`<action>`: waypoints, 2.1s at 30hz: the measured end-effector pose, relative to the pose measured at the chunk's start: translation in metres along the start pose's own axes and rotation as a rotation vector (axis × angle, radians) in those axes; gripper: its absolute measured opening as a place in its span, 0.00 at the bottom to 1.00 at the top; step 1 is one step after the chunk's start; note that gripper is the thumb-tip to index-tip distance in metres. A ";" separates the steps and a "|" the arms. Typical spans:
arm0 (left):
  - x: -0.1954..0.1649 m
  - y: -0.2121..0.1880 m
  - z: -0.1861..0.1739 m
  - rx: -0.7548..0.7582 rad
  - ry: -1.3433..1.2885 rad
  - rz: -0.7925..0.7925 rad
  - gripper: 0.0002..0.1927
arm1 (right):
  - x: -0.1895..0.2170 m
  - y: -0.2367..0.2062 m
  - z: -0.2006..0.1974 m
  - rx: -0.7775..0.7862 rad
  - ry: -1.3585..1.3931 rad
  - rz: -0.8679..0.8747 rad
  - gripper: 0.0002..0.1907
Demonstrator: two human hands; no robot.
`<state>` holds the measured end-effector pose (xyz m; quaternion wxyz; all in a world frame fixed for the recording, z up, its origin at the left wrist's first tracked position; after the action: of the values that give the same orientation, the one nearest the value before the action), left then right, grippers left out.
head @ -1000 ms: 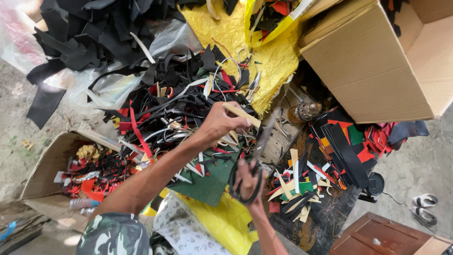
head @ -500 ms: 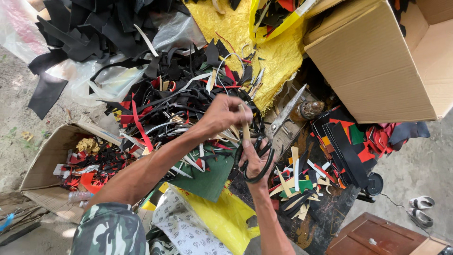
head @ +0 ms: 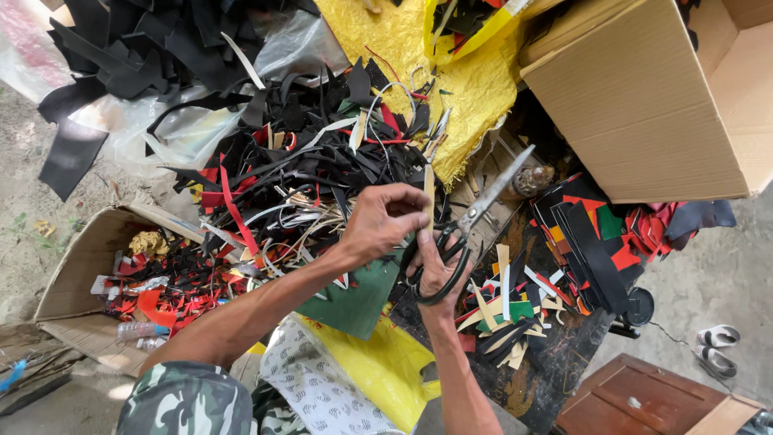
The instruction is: The person uses shears to cut various pieces of colored material, including black, red, and beige, into smaller strips and shapes. The cut pieces are dropped onto a yellow tarp on the work surface, accumulating in a pile.
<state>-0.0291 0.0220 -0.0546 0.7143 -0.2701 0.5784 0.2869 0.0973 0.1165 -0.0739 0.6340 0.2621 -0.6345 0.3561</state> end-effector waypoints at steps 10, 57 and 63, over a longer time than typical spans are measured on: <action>-0.022 0.045 -0.038 0.050 0.005 0.096 0.19 | -0.005 -0.035 -0.008 0.457 -0.316 0.213 0.32; -0.041 0.007 -0.007 0.127 0.142 0.130 0.22 | -0.019 -0.031 -0.019 0.345 -0.457 0.140 0.15; -0.038 0.003 0.001 0.144 0.133 0.130 0.22 | -0.011 -0.033 -0.010 0.323 -0.438 0.173 0.16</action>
<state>-0.0368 0.0211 -0.0173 0.6716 -0.1984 0.6601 0.2718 0.1303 0.1031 -0.0816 0.3989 0.3754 -0.7114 0.4403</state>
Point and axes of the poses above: each hand's wrist, its own y-axis towards the middle knuckle, its own z-axis out of the palm, x = y × z, the point moved 6 cm from there along y, towards the middle knuckle, and after that the axes turned 4 degrees about x, right-handed, at the moved point
